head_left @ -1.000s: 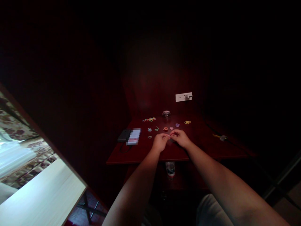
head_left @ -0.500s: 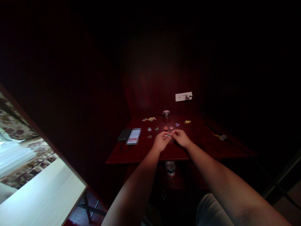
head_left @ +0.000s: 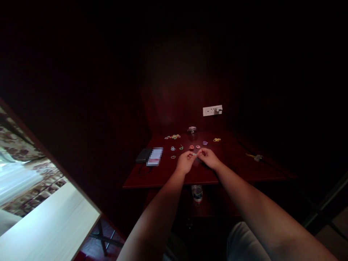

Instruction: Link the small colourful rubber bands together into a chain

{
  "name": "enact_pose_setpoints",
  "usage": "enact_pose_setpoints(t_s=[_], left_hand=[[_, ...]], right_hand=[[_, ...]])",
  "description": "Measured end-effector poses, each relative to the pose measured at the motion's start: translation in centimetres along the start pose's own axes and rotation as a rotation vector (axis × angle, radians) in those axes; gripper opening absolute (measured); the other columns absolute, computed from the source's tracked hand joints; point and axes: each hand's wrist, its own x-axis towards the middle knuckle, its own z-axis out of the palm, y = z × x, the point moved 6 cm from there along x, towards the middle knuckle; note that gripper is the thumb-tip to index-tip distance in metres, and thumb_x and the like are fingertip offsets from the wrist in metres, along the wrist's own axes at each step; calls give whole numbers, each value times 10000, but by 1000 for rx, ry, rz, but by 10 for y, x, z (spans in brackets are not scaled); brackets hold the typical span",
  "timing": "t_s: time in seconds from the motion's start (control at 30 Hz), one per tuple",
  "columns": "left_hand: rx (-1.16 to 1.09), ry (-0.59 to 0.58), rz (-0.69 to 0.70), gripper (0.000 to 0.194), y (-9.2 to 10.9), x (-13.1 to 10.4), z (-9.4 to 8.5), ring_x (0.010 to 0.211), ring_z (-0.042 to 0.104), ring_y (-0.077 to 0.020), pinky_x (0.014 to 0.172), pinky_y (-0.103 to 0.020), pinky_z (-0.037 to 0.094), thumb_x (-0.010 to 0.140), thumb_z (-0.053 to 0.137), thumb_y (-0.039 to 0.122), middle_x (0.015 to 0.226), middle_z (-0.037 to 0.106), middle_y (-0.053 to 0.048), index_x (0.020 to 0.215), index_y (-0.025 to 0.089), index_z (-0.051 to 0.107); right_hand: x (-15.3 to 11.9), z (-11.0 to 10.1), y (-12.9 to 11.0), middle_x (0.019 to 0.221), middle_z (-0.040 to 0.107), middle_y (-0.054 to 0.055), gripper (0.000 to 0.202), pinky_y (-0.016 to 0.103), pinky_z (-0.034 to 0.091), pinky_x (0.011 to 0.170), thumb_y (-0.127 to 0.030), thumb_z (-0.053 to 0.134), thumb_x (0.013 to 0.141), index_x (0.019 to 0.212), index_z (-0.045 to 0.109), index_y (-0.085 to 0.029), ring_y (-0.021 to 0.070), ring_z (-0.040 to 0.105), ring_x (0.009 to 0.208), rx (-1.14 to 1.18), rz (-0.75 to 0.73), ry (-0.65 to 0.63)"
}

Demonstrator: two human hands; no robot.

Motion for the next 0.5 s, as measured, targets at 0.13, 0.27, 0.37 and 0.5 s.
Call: enact_pose_setpoints(t_s=[0.13, 0.27, 0.37, 0.5], left_hand=[[33, 6, 7, 191, 3, -1, -1, 603, 535, -98, 583, -205, 408, 744, 532, 303, 688, 622, -32, 756, 133, 619], [84, -6, 9, 231, 5, -2, -1, 551, 495, -87, 538, -196, 369, 762, 503, 328, 639, 605, -20, 707, 131, 610], [135, -21, 5, 264, 6, -2, -1, 531, 481, -86, 518, -197, 349, 769, 493, 351, 621, 602, -18, 689, 132, 615], [158, -24, -3, 279, 7, -3, -1, 557, 507, -93, 543, -200, 366, 766, 498, 374, 661, 624, -30, 710, 130, 621]], right_hand=[[-1, 1, -6, 518, 482, -48, 282, 202, 292, 437, -389, 649, 598, 703, 527, -158, 68, 392, 432, 52, -23, -14], [-1, 1, -7, 550, 538, -15, 263, 213, 310, 458, -399, 622, 635, 676, 555, -149, 78, 412, 454, 14, -33, -29], [-1, -1, -6, 548, 546, -9, 240, 217, 319, 464, -380, 614, 644, 669, 569, -146, 85, 423, 459, -2, -30, -19], [-1, -1, -3, 515, 527, -20, 221, 210, 302, 451, -348, 629, 624, 666, 573, -139, 82, 413, 445, 16, -23, -16]])
